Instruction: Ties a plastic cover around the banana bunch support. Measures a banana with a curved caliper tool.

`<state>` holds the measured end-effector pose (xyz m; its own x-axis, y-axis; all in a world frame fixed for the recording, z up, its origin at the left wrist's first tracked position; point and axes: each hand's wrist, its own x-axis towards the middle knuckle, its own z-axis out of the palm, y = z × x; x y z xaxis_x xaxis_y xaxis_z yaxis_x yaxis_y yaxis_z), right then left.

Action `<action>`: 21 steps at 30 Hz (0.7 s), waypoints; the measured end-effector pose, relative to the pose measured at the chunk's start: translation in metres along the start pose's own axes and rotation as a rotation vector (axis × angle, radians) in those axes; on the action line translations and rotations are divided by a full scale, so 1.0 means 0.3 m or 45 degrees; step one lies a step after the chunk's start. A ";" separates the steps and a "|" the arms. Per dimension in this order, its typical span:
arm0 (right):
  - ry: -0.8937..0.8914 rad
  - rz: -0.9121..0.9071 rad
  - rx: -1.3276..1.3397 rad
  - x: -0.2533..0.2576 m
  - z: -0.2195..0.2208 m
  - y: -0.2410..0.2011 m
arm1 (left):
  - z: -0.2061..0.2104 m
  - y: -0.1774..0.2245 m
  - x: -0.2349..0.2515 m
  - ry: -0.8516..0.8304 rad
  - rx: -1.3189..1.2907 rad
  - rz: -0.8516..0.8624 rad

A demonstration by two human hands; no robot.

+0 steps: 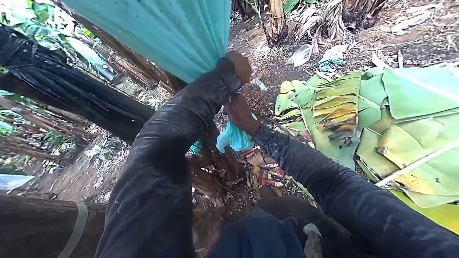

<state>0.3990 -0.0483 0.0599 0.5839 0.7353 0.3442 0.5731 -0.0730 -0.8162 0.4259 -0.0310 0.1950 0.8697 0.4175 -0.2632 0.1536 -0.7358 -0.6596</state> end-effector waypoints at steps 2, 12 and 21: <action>0.230 -0.174 -0.033 -0.027 0.010 0.040 | 0.015 -0.006 0.033 -0.145 0.092 -0.047; 0.392 -0.534 0.356 -0.005 -0.076 0.174 | 0.018 -0.020 -0.172 0.798 -0.558 0.365; -0.020 -0.391 0.445 -0.054 -0.161 0.175 | 0.414 -0.008 -0.212 0.848 -1.817 -0.172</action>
<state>0.4475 -0.0966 0.0340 0.4067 0.6977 0.5898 0.4884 0.3796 -0.7858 0.3118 0.0104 0.1260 0.7962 0.5022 0.3375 0.2071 -0.7503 0.6278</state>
